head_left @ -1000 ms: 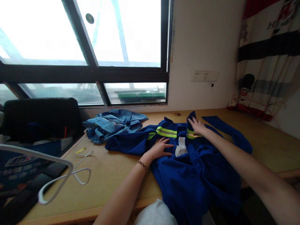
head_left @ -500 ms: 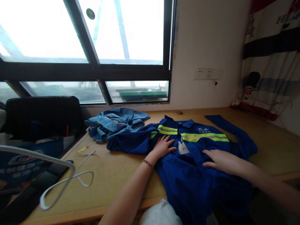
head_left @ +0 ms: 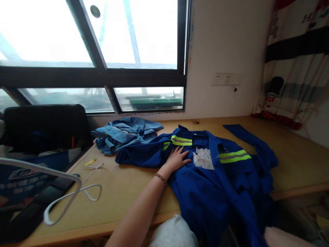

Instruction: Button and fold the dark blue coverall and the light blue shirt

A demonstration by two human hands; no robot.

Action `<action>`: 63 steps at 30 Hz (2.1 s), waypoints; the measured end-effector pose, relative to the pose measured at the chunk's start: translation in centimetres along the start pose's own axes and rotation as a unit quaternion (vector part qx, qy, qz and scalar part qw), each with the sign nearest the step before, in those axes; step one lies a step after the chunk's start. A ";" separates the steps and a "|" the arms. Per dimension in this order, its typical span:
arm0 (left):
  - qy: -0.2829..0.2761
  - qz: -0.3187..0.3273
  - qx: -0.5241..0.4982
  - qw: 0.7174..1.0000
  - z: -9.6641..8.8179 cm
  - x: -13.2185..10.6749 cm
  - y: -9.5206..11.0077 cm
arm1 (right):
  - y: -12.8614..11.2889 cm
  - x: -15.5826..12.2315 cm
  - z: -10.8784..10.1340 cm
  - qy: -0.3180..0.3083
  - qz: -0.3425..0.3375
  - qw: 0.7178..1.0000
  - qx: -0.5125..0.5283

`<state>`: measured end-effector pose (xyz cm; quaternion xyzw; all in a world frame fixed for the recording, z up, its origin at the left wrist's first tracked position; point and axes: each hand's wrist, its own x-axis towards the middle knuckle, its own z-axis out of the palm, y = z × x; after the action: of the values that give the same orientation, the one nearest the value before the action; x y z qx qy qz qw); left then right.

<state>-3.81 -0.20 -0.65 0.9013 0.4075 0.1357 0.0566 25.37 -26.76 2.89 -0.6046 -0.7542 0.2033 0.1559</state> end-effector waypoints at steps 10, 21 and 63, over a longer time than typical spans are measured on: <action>-0.007 0.000 -0.003 1.000 -0.2 -0.1 0.1 | -9.5 6.5 -1.4 -0.138 -0.027 0.990 0.019; -0.002 0.003 0.009 1.000 -0.3 -0.2 0.1 | -5.3 21.3 4.7 0.142 0.079 0.977 -0.142; 0.011 0.006 -0.015 1.000 -0.2 0.0 0.0 | -4.3 20.0 4.7 0.117 0.131 0.983 -0.051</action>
<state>-3.87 -0.25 -0.43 0.9011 0.4010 0.1517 0.0646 15.06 -8.57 0.71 -0.7246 -0.6546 0.1114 0.1845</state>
